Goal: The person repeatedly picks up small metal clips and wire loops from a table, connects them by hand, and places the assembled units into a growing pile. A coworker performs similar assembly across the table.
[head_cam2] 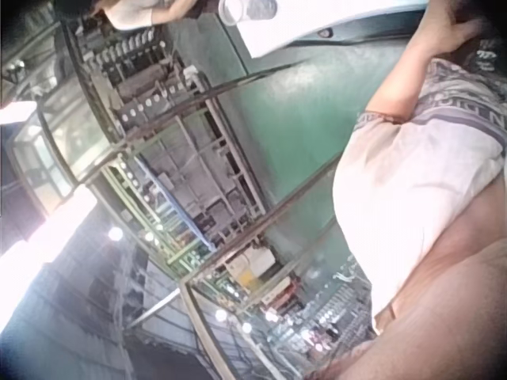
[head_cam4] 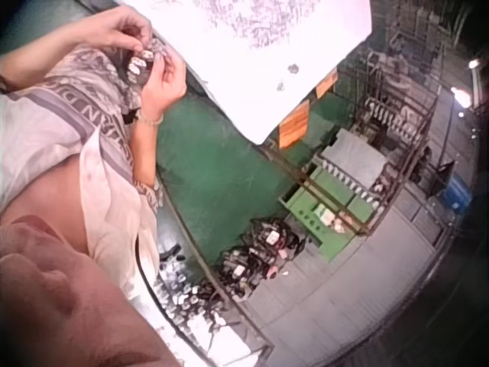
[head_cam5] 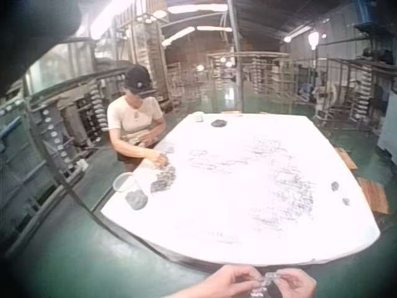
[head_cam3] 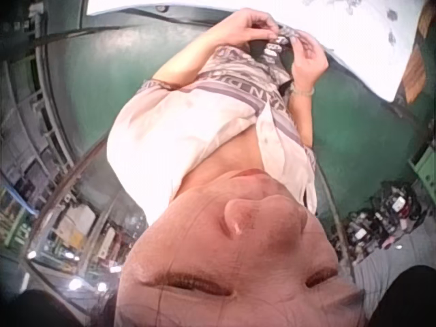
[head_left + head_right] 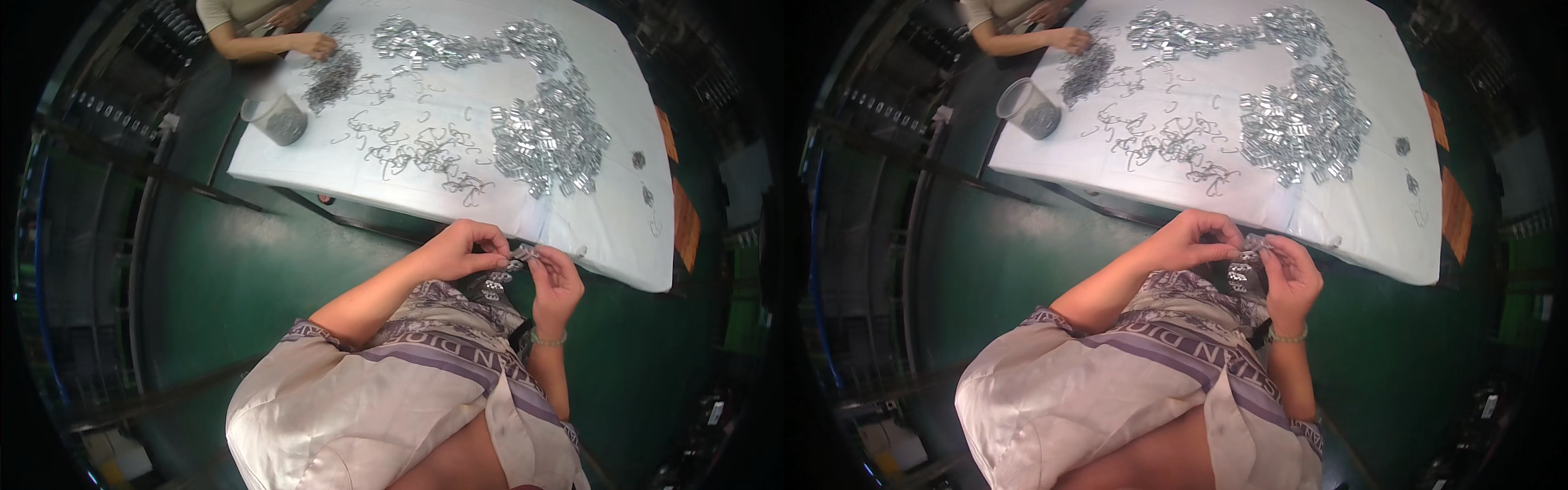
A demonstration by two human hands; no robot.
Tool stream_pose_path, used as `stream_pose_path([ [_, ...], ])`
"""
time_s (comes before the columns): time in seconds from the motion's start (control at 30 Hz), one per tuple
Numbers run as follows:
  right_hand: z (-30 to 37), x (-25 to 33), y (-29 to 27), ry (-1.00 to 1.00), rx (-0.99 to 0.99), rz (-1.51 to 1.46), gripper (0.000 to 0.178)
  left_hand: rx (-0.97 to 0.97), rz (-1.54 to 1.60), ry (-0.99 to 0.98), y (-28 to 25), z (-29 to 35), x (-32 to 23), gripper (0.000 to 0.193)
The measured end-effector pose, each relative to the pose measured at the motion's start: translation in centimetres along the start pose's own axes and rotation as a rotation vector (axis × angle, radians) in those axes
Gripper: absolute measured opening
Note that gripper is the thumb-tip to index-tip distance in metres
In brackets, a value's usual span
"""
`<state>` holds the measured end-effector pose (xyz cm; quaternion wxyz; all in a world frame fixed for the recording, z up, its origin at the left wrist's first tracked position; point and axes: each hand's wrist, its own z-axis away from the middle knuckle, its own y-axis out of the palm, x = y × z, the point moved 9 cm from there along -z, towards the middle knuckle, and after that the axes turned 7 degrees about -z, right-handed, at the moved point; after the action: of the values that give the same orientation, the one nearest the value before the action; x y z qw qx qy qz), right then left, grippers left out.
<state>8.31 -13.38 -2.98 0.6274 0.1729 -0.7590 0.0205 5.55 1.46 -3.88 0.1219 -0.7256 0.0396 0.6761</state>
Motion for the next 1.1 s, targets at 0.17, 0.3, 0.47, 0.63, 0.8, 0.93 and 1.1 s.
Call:
stream_pose_path([
  [0.17,0.7,0.2,-0.6,-0.043,-0.024,0.057,0.019,-0.323,-0.458,-0.100,-9.1,0.7,2.5,0.010],
  [0.3,1.0,0.3,-1.1,-0.050,-0.044,0.072,0.019,-0.728,-0.810,-0.206,-21.3,3.1,6.6,0.011],
  [0.47,1.2,0.8,-1.6,-0.088,-0.060,0.146,0.018,-0.853,-1.201,-0.344,-29.6,4.8,7.5,0.010],
  [0.63,1.4,0.4,-2.0,-0.065,-0.081,0.138,0.018,-0.612,-1.492,-0.249,-28.8,1.7,7.6,0.009],
  [0.8,1.7,0.1,-2.1,-0.024,-0.060,0.134,0.022,-0.355,-1.778,-0.201,-27.9,-0.2,9.5,0.007],
  [0.93,1.9,-0.1,-2.0,-0.017,-0.064,0.120,0.022,-0.309,-1.837,-0.133,-27.8,-0.6,9.9,0.009],
  [1.1,2.0,-0.1,-2.0,-0.032,-0.055,0.105,0.022,-0.348,-1.555,-0.310,-30.3,-0.1,8.4,0.010],
])
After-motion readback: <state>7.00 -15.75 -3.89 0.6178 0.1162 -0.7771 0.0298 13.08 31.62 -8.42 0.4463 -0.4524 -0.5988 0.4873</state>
